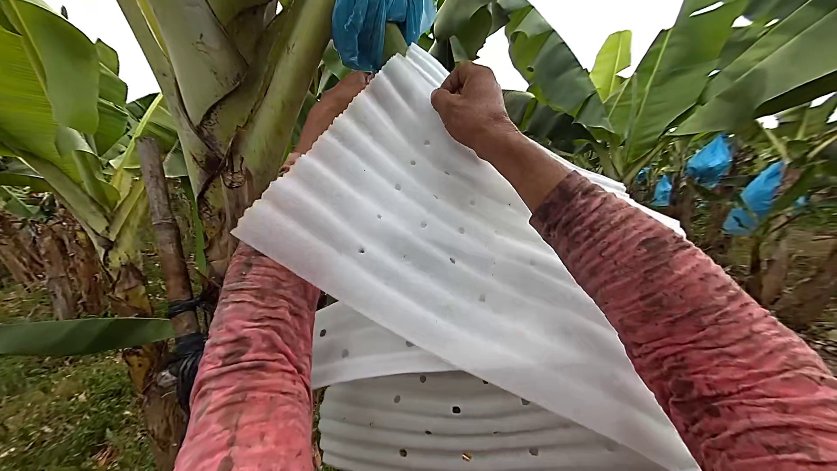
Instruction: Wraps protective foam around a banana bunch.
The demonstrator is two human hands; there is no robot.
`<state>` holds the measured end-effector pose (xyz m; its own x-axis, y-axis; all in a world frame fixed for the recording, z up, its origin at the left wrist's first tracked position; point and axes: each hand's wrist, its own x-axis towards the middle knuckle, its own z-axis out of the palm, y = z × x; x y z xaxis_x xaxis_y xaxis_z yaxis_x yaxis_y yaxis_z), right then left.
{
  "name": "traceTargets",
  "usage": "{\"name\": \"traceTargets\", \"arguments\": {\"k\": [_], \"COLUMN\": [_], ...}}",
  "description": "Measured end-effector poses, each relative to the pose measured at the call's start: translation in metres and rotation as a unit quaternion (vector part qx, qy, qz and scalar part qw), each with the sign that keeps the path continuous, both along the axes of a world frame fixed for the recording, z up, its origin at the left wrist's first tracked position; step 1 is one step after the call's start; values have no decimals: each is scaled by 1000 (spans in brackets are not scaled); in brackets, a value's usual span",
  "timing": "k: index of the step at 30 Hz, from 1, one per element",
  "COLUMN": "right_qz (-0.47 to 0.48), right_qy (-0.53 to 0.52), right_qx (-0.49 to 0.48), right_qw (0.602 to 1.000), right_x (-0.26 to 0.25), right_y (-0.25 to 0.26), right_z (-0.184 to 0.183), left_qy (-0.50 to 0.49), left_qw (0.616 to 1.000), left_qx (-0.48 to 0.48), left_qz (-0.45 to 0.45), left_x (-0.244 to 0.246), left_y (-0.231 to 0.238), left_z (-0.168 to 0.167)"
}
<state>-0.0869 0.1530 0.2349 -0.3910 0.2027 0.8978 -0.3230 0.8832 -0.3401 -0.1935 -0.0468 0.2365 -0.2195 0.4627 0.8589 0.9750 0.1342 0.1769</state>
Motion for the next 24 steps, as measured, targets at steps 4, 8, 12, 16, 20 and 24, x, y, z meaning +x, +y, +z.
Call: {"name": "traceTargets", "arguments": {"k": [4,8,12,16,20,24], "right_qz": [-38,-78,-49,-5,90,78], "right_qy": [14,22,-30,-46,-88,35], "right_qx": [0,-16,51,98,24,-31], "right_qw": [999,997,997,994,992,996], "right_x": [-6,-6,1,-11,-20,-31], "right_y": [-19,-32,-20,29,41,30], "right_z": [-14,-14,7,52,37,27], "left_qy": [-165,-206,-158,-136,-161,-177], "left_qw": [972,949,980,984,978,969], "left_qx": [38,-20,-93,-91,-91,-103], "left_qz": [-164,-238,-79,-65,-97,-136], "left_x": [-4,-5,-4,-14,-11,-8], "left_y": [13,6,15,15,12,9], "left_z": [21,31,37,38,36,33]}}
